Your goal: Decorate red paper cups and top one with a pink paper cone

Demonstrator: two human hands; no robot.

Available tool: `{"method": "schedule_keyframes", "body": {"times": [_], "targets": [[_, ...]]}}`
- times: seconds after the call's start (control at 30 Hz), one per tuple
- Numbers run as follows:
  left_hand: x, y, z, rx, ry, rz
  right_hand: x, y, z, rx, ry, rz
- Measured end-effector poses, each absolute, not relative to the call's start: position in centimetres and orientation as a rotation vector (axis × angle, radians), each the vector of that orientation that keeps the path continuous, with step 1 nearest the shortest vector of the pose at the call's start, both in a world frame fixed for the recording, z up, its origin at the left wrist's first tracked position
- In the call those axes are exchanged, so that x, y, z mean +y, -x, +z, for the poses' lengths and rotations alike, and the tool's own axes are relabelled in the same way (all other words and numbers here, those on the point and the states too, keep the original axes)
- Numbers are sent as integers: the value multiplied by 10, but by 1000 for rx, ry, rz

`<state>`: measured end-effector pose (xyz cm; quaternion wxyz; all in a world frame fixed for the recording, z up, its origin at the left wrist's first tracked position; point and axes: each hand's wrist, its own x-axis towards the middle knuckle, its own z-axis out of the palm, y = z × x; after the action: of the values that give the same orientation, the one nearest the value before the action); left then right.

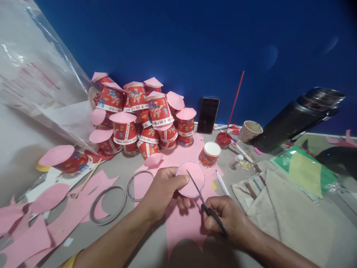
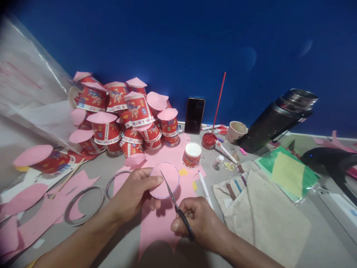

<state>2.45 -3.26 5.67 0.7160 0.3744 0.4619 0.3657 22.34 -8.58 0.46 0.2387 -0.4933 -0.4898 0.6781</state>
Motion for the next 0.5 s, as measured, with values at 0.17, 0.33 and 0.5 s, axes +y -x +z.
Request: {"method": "schedule_keyframes", "body": {"times": [0.17, 0.33, 0.5], "targets": [[-33, -23, 54, 1034, -843, 797, -86, -222, 6, -1333, 1345, 1862], [-33, -23, 56, 1047, -829, 785, -85, -222, 7, -1342, 1355, 1861], [-32, -24, 57, 1058, -808, 787, -86, -222, 5, -1329, 1358, 1865]]}}
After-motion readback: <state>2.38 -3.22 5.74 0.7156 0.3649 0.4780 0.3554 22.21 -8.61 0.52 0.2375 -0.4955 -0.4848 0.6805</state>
